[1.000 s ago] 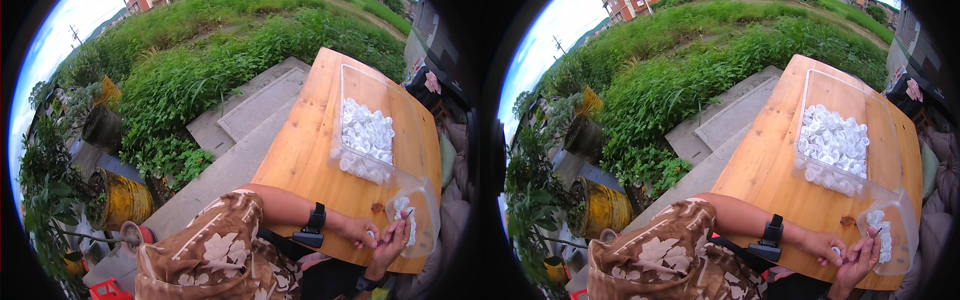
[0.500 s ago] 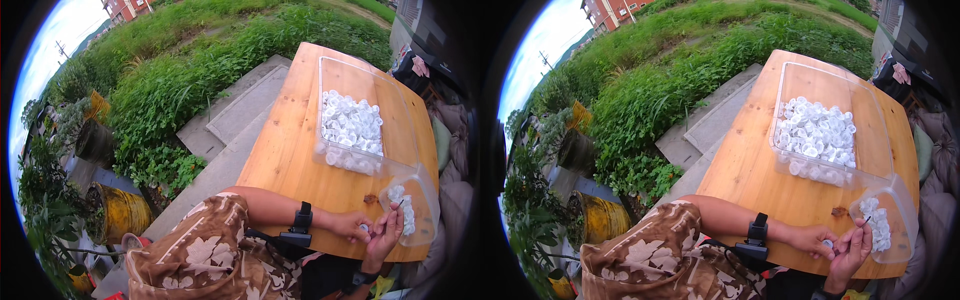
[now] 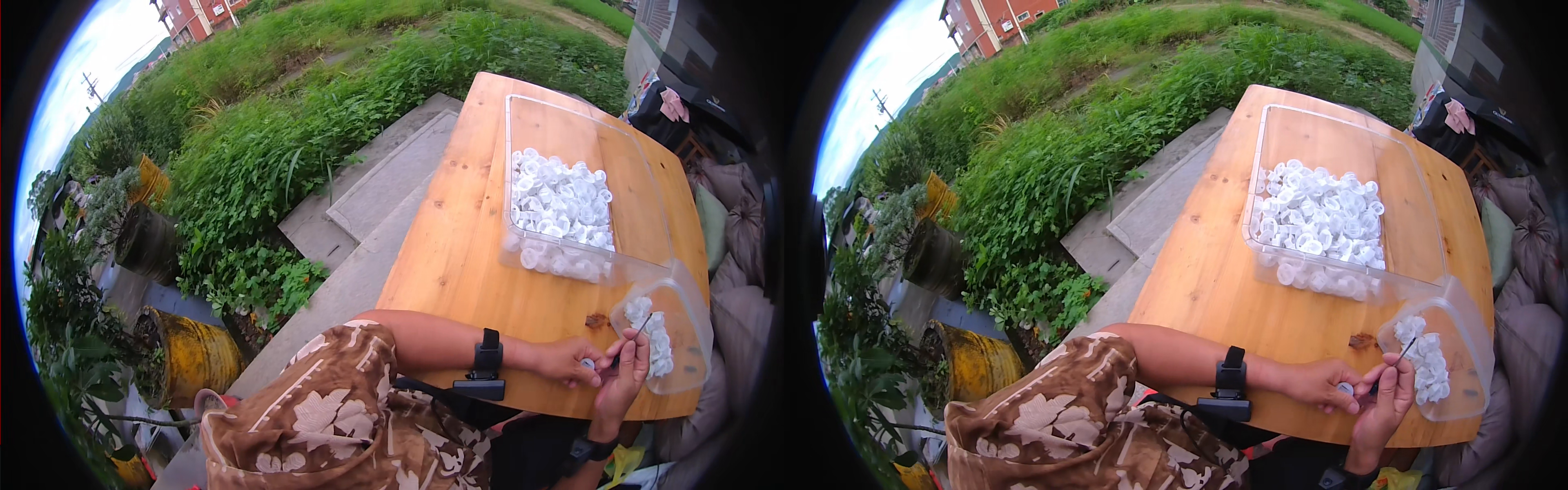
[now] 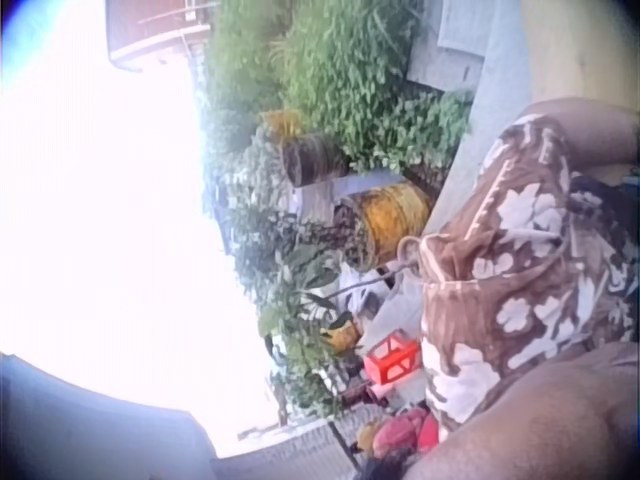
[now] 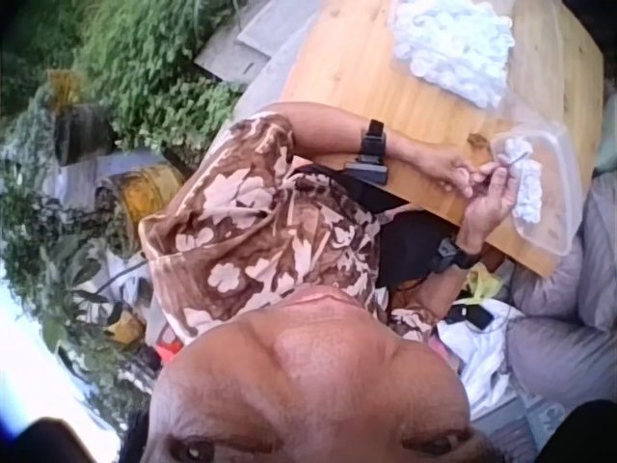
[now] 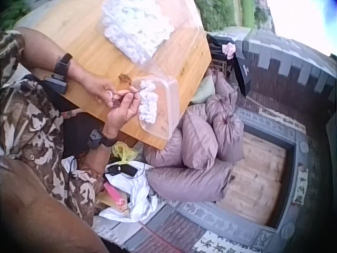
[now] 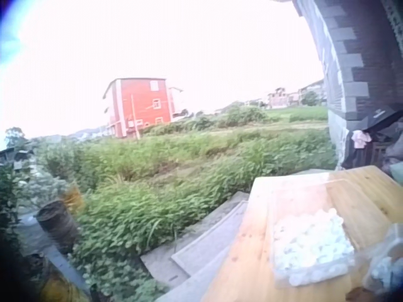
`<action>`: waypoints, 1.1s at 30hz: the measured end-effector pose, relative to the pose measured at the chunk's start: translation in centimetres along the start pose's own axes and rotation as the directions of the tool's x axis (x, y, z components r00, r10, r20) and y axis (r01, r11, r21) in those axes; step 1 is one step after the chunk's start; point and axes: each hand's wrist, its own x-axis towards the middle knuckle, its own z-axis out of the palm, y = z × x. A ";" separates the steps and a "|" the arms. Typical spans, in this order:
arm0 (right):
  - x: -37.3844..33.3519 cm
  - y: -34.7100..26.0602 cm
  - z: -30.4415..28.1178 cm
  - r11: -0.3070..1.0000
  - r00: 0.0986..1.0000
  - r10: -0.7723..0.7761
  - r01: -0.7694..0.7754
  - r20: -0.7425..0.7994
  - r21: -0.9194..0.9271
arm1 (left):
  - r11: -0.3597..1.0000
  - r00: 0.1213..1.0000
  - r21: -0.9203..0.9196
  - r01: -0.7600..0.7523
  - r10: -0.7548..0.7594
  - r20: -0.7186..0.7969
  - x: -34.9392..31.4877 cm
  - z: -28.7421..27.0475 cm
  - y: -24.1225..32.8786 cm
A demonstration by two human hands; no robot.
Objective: The person is assembling small white plastic components by inserting a thin rod into them.
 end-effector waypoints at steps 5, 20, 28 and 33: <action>-0.1 -0.1 -0.1 0.998 0.999 0.023 -0.021 -0.031 0.066 | 0.999 0.999 0.017 0.042 -0.042 0.023 0.1 0.0 0.0; -1.6 0.7 -1.7 0.941 0.999 -0.029 0.034 0.020 -0.337 | 0.998 0.988 0.048 -0.048 0.054 -0.143 0.5 -1.6 0.2; -1.6 1.9 -1.1 0.857 0.987 -0.080 0.138 0.136 -0.496 | 0.997 0.978 0.036 -0.072 0.077 -0.192 0.7 -2.1 -0.7; -1.4 2.3 -0.7 0.783 0.987 -0.133 0.164 0.095 -0.601 | 0.961 0.949 0.206 -0.186 0.230 -0.215 0.7 -1.8 0.0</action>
